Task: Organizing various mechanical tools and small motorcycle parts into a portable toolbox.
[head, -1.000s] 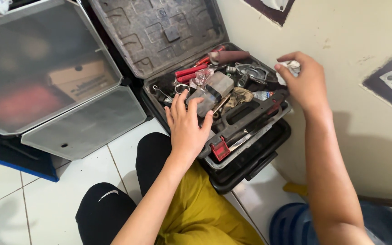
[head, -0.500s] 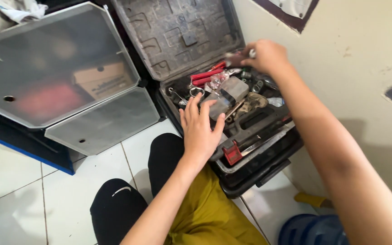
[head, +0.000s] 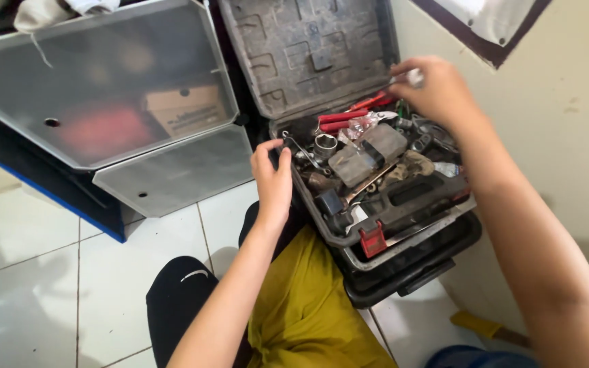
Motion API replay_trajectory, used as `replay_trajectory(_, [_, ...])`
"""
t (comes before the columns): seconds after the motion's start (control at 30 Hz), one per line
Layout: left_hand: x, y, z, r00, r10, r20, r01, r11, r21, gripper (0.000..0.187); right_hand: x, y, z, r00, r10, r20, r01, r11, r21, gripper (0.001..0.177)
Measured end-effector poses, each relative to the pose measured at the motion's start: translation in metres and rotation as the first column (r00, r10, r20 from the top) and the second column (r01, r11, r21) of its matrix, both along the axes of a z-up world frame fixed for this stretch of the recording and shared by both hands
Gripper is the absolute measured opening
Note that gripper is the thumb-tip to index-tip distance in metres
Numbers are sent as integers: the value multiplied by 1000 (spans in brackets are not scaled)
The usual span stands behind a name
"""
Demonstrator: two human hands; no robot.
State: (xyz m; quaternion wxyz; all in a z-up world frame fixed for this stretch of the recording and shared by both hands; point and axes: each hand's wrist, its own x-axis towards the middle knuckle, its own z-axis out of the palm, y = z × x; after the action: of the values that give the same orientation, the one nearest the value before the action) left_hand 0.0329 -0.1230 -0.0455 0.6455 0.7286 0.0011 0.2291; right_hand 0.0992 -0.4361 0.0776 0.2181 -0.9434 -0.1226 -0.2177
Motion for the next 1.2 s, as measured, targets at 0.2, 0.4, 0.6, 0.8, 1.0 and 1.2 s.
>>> replay_trajectory(0.2, [25, 2, -20, 998, 11, -57, 3, 970, 241, 34, -11, 104, 1, 961, 115, -251, -195, 927, -321, 34])
replay_trajectory(0.4, [-1, 14, -16, 997, -67, -45, 76, 966, 248, 36, 52, 92, -12, 788, -17, -615, -280, 880, -384, 71])
replay_trajectory(0.6, [-11, 17, -12, 993, -82, -85, 96, 979, 178, 37, 16, 104, 17, 854, 38, -519, -245, 909, -337, 58])
replay_trajectory(0.8, [-16, 13, -4, 997, -48, 54, 33, 969, 245, 34, 5, 79, 46, 866, 343, -363, -274, 934, 229, 46])
replay_trajectory(1.0, [-28, 5, 33, 990, -55, 133, 6, 939, 344, 30, -18, 71, 66, 783, 582, -218, -232, 600, 766, 44])
replay_trajectory(1.2, [-30, -33, 83, 968, -57, 244, -58, 896, 440, 42, -22, 76, 61, 879, 398, -262, -302, 890, 341, 44])
